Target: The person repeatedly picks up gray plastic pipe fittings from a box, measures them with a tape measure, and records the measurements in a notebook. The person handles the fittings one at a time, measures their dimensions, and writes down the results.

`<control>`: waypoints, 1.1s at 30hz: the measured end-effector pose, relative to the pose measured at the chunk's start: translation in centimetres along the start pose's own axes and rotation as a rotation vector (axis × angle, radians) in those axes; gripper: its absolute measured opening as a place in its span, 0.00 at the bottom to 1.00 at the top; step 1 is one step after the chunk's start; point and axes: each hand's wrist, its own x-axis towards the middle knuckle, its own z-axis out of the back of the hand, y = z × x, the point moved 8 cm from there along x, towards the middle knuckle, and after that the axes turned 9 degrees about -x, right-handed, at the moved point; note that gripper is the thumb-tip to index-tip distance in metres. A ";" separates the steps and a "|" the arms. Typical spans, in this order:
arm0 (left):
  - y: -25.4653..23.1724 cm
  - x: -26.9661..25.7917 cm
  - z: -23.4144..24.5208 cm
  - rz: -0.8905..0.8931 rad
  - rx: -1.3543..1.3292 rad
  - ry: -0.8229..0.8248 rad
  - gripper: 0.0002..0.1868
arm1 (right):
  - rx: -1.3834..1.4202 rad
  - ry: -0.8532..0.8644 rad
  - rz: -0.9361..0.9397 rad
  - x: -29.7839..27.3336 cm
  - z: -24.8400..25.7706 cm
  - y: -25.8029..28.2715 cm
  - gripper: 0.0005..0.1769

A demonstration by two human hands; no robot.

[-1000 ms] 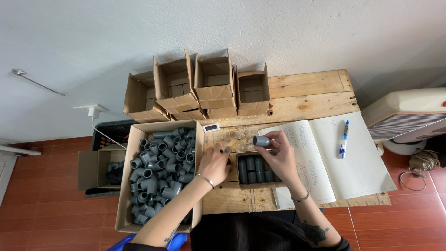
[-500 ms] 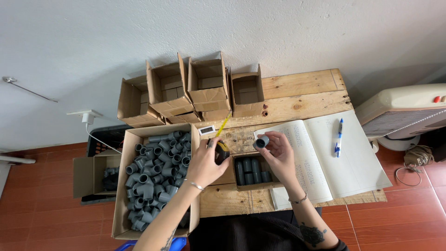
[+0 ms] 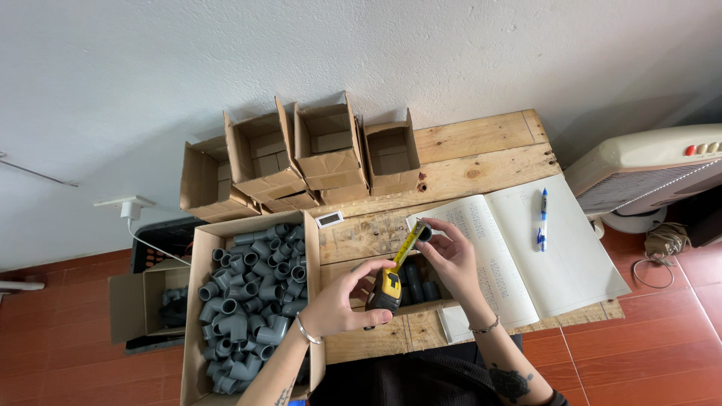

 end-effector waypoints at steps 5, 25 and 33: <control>0.4 0.0 -0.1 0.051 0.008 -0.001 0.38 | -0.019 -0.002 0.006 -0.1 0.0 0.6 0.23; 0.9 -0.1 -0.3 0.074 0.012 0.006 0.39 | -0.004 0.000 0.000 -0.3 -0.2 0.5 0.23; 0.9 -0.1 -0.3 0.068 0.027 0.009 0.39 | 0.003 -0.002 -0.004 -0.4 -0.1 0.5 0.23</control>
